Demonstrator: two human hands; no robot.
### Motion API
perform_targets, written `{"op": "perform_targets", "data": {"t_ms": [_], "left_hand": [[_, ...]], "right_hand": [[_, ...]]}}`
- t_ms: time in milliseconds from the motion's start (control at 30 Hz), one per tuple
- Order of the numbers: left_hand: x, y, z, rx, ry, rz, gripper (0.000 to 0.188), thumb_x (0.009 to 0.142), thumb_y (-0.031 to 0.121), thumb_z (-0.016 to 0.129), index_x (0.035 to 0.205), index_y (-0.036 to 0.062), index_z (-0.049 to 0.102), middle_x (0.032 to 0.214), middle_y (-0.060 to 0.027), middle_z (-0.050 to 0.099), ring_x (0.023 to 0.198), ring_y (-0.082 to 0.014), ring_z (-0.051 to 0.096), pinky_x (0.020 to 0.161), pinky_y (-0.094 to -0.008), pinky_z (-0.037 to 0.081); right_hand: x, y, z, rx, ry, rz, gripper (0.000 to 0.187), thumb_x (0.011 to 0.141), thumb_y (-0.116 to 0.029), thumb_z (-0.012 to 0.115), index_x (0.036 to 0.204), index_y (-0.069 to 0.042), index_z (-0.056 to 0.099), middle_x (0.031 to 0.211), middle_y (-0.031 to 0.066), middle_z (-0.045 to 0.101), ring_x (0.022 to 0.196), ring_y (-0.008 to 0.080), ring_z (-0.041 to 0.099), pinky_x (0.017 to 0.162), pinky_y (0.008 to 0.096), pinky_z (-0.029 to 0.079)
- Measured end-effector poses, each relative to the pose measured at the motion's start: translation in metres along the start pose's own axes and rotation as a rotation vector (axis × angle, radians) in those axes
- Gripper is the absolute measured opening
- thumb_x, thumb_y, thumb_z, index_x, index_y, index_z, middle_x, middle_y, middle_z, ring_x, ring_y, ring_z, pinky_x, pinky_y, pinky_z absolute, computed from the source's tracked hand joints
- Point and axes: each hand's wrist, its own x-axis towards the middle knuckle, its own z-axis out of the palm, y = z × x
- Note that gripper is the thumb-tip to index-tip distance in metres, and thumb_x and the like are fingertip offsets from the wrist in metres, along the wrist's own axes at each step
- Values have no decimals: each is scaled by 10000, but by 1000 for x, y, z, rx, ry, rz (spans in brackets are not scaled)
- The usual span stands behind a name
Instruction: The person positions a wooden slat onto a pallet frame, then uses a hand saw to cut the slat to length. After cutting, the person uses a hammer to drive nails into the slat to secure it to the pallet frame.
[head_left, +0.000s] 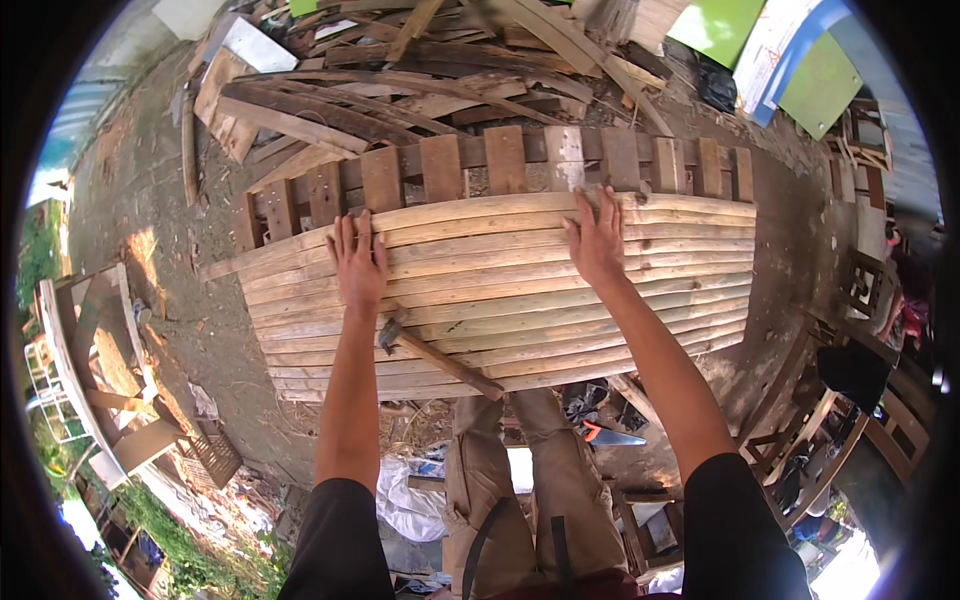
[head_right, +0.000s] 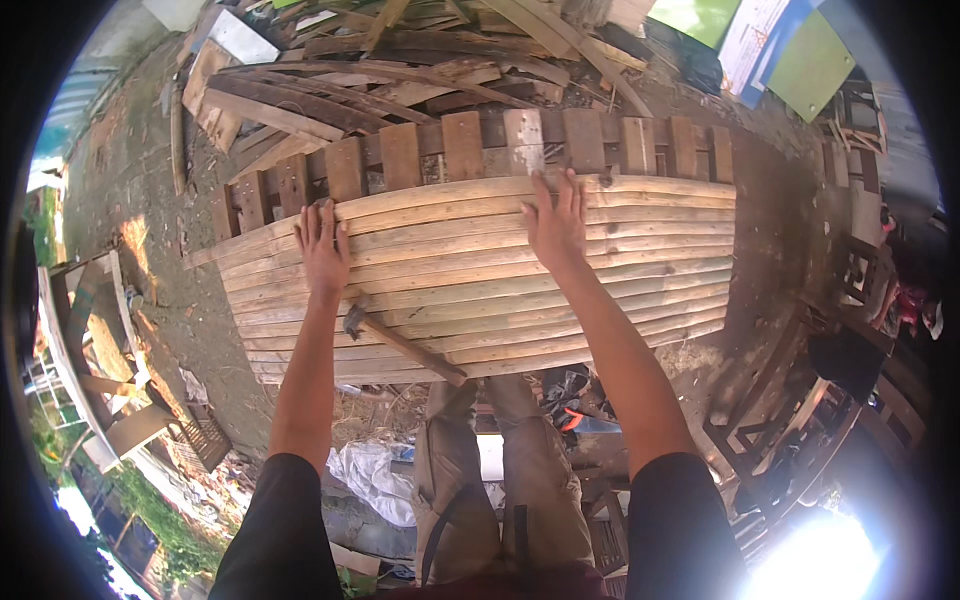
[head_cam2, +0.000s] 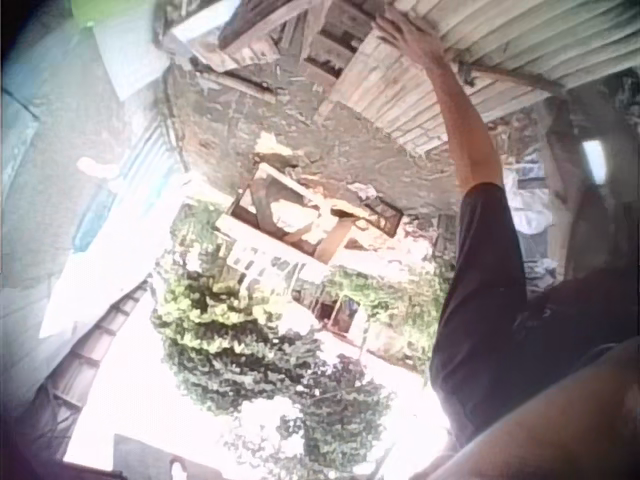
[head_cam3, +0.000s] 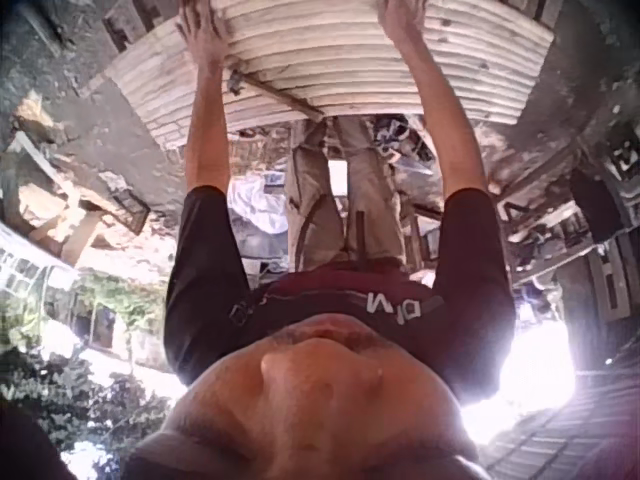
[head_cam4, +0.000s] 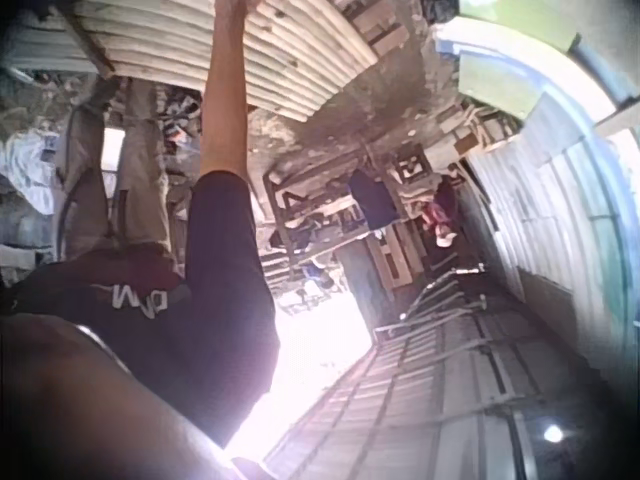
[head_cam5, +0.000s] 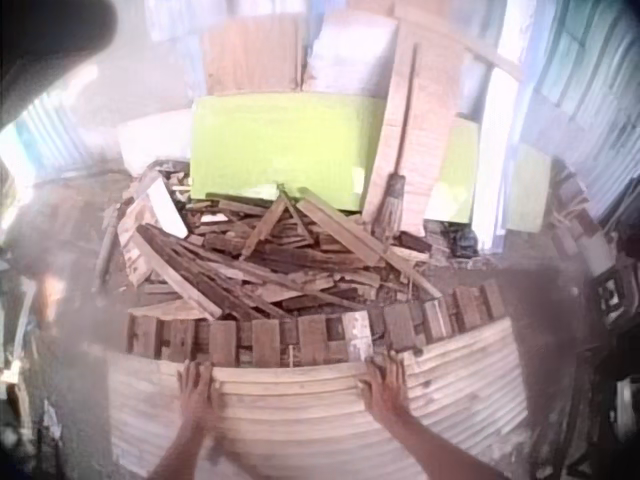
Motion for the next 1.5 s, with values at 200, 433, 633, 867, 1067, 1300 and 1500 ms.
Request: {"op": "perform_targets", "data": {"t_ms": [200,433,633,867,1067,1300,1500], "left_hand": [[5,4,3,32,-39,20,485,1064,333,443,1512,146,437,1531,-218,422,1470,-419,310,1190,-599,219],[13,5,8,-26,-103,-28,495,1069,368,445,1521,166,429,1550,-234,394,1479,-430,293,1177,-607,245],[16,-5,3,-85,-80,18,474,1047,350,510,1463,124,510,1478,-260,468,1416,-463,374,1143,-563,317],[16,20,-7,28,-198,-170,618,1047,476,388,1604,236,265,1644,-168,266,1524,-381,217,1219,-567,191],[18,21,-26,-30,-434,-296,725,1031,565,359,1633,251,104,1695,-137,83,1559,-358,73,1235,-572,129],[26,23,-38,-93,-614,-333,753,1028,579,370,1636,278,41,1708,-78,-27,1573,-277,-2,1250,-545,70],[25,14,-39,-328,-544,-385,746,1018,334,381,1614,41,41,1704,-106,38,1573,-257,42,1253,-539,81]], "right_hand": [[-3,5,-7,67,33,21,598,971,-342,634,1491,-123,435,1478,272,377,1436,455,322,1193,557,258],[1,23,-9,131,16,5,622,969,-368,639,1478,-77,432,1469,283,365,1419,463,332,1204,546,262],[8,17,-15,175,-37,1,628,958,-336,660,1475,-62,431,1461,312,369,1418,478,325,1195,551,281],[5,20,-4,118,-46,-58,652,987,-315,614,1516,-28,361,1540,310,300,1465,489,244,1204,565,231],[4,6,0,-110,-191,-80,763,1039,-425,485,1548,78,222,1601,356,155,1500,515,129,1224,564,168],[36,-82,6,-71,-164,-310,788,1033,-430,497,1561,64,185,1640,288,119,1530,431,122,1245,536,125],[107,-230,65,110,-46,-360,724,1036,-402,494,1554,34,240,1636,278,160,1523,430,159,1241,536,144]]}}
